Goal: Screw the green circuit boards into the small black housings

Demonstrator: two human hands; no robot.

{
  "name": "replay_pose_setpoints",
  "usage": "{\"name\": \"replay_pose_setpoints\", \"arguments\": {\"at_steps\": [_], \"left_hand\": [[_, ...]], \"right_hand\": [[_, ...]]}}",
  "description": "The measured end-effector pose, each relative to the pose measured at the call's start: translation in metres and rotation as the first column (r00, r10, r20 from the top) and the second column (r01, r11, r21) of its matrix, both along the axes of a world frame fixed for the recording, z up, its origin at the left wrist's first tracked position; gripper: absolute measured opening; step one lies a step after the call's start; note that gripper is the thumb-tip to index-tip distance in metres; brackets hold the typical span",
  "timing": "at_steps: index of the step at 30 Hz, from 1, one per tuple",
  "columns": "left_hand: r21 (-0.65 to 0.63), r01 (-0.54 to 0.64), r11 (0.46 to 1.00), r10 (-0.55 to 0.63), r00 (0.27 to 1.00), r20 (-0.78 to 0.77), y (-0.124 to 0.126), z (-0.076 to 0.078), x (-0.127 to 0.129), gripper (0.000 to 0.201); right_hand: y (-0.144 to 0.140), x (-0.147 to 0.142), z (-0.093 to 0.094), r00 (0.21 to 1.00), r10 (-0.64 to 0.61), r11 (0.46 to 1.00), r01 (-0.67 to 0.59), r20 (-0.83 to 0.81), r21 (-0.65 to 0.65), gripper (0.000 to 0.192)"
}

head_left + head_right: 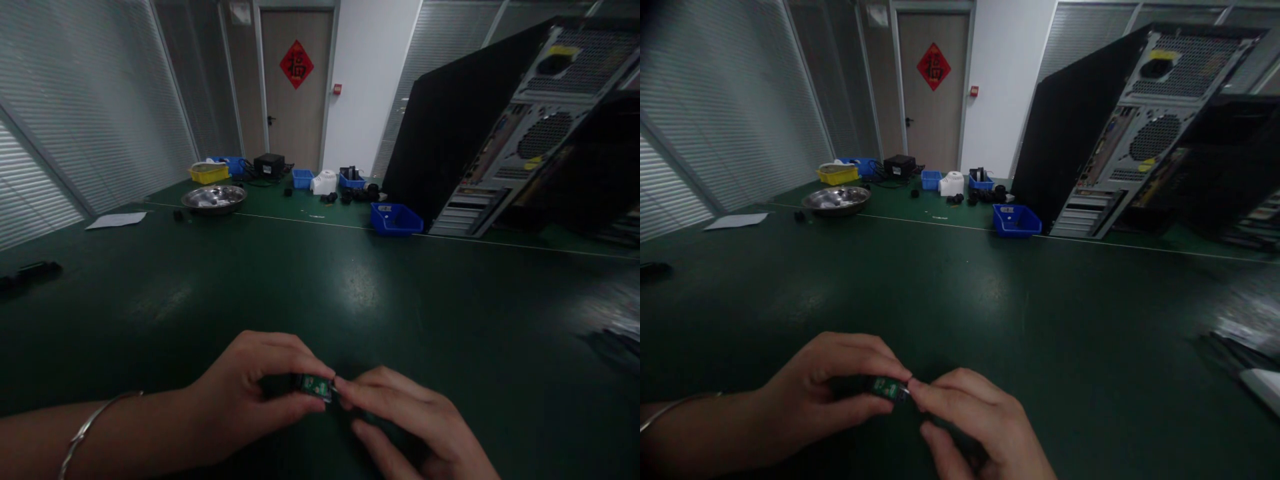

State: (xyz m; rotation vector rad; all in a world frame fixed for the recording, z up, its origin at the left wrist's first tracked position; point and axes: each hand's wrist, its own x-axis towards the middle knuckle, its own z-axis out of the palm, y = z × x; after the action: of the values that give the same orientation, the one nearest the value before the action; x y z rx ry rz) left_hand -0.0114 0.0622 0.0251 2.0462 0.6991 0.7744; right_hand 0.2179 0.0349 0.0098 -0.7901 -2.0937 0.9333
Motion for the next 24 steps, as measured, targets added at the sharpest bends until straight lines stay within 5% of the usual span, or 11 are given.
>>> {"name": "replay_pose_setpoints", "arguments": {"at_steps": [24], "left_hand": [[-0.118, -0.005, 0.993, 0.016, 0.996, 0.091, -0.0010, 0.0022, 0.0032, 0.026]], "right_hand": [[-0.0028, -0.0024, 0.0008, 0.999, 0.006, 0.997, -0.004, -0.034, 0.080, 0.056]]}}
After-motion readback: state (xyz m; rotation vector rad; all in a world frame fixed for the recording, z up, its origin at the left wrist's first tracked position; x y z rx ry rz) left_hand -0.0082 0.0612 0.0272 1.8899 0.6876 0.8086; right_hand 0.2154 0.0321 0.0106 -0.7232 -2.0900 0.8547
